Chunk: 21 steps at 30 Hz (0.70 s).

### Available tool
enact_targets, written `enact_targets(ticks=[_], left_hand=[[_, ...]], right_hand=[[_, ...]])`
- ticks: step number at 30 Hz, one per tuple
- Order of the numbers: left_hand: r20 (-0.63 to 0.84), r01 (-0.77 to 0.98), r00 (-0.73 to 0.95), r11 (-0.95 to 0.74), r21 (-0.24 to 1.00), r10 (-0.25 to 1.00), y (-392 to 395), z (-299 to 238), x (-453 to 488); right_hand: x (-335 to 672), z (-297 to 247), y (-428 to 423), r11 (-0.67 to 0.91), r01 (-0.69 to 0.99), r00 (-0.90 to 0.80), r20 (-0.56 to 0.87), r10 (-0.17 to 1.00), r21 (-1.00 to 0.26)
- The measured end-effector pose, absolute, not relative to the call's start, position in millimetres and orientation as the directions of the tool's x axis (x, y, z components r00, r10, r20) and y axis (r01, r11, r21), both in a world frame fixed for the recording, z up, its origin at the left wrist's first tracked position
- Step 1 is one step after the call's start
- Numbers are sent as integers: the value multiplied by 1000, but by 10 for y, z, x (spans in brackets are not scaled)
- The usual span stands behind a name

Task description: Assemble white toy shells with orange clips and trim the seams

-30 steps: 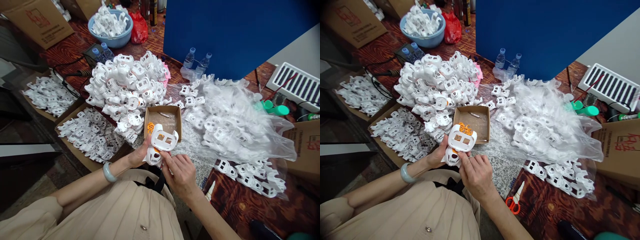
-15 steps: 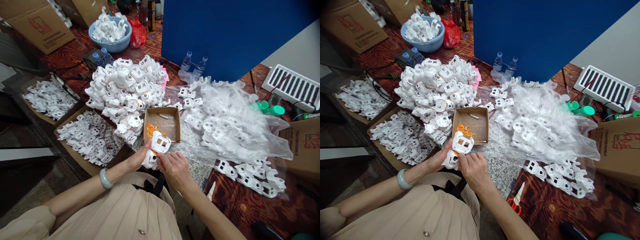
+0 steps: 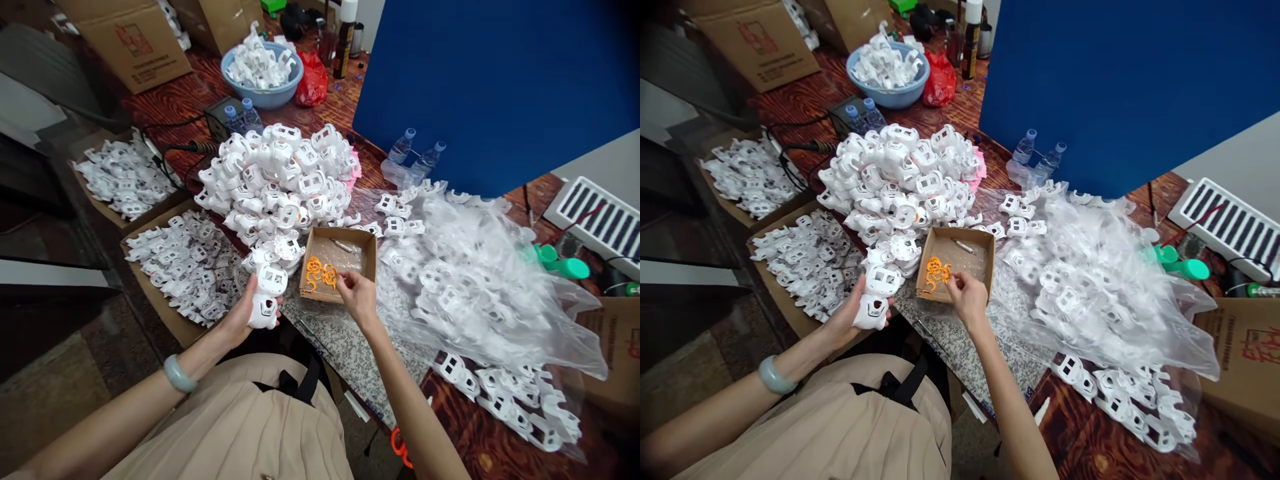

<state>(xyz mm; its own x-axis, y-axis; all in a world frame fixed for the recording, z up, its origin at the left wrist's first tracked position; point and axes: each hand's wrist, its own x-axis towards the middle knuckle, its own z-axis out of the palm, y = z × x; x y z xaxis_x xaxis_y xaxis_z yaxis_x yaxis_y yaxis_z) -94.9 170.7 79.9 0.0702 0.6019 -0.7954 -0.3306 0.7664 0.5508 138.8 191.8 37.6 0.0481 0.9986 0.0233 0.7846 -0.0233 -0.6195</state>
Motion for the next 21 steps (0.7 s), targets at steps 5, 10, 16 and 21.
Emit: enact_targets(ticks=[5, 10, 16, 21], left_hand=[[-789, -401, 95, 749, 528, 607, 1576, 794, -1054], [-801, -427, 120, 758, 492, 587, 1513, 775, -1127], [-797, -430, 162, 769, 473, 581, 1592, 710, -1161], [-797, -405, 200, 789, 463, 570, 1640, 711, -1142]], right_hand=[[1156, -84, 2537, -164, 779, 27, -228, 973, -606], [1110, -209, 2540, -158, 841, -17, -317, 948, -517], [1160, -53, 2283, -13, 935, -151, -428, 891, -355], [964, -38, 2262, 89, 973, -188, -505, 843, -214]])
